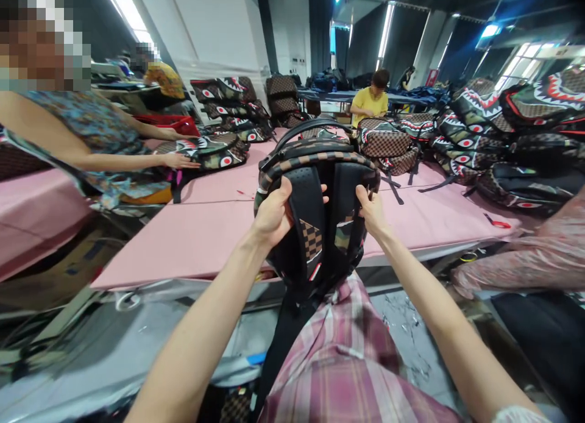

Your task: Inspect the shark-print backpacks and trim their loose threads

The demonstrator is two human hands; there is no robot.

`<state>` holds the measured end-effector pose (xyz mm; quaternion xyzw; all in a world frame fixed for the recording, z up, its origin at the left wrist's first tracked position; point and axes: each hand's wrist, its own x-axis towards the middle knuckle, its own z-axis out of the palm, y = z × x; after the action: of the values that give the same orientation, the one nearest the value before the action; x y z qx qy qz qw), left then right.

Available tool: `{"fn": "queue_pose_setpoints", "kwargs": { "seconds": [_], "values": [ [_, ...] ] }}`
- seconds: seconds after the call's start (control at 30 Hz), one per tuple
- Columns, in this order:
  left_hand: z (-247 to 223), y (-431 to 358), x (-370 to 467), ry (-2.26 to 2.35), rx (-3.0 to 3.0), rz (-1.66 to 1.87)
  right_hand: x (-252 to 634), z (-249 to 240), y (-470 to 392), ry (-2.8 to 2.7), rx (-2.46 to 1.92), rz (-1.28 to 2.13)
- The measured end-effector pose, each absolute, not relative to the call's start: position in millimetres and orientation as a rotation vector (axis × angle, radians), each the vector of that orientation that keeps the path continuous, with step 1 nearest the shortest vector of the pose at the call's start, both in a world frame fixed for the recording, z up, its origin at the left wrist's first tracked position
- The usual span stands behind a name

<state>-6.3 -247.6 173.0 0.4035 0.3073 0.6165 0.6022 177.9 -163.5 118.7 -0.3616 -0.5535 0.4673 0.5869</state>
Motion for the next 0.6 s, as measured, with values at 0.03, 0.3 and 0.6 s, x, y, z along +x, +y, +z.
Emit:
{"fn": "queue_pose_setpoints", "kwargs": {
  "seconds": [0.03, 0.3, 0.6],
  "values": [
    [173.4, -248.9, -6.4, 0.734, 0.936, 1.424, 178.5, 117.8, -163.3, -1.296, -0.844, 1.106],
    [111.8, -275.0, -0.9, 1.05, 1.04, 1.295, 186.3, 95.7, -177.9, -1.484, -0.812, 1.166],
    [219.6, -330.3, 11.2, 0.97, 1.216, 1.779, 200.5, 187.9, -242.1, -1.332, -0.537, 0.885]
  ]
}}
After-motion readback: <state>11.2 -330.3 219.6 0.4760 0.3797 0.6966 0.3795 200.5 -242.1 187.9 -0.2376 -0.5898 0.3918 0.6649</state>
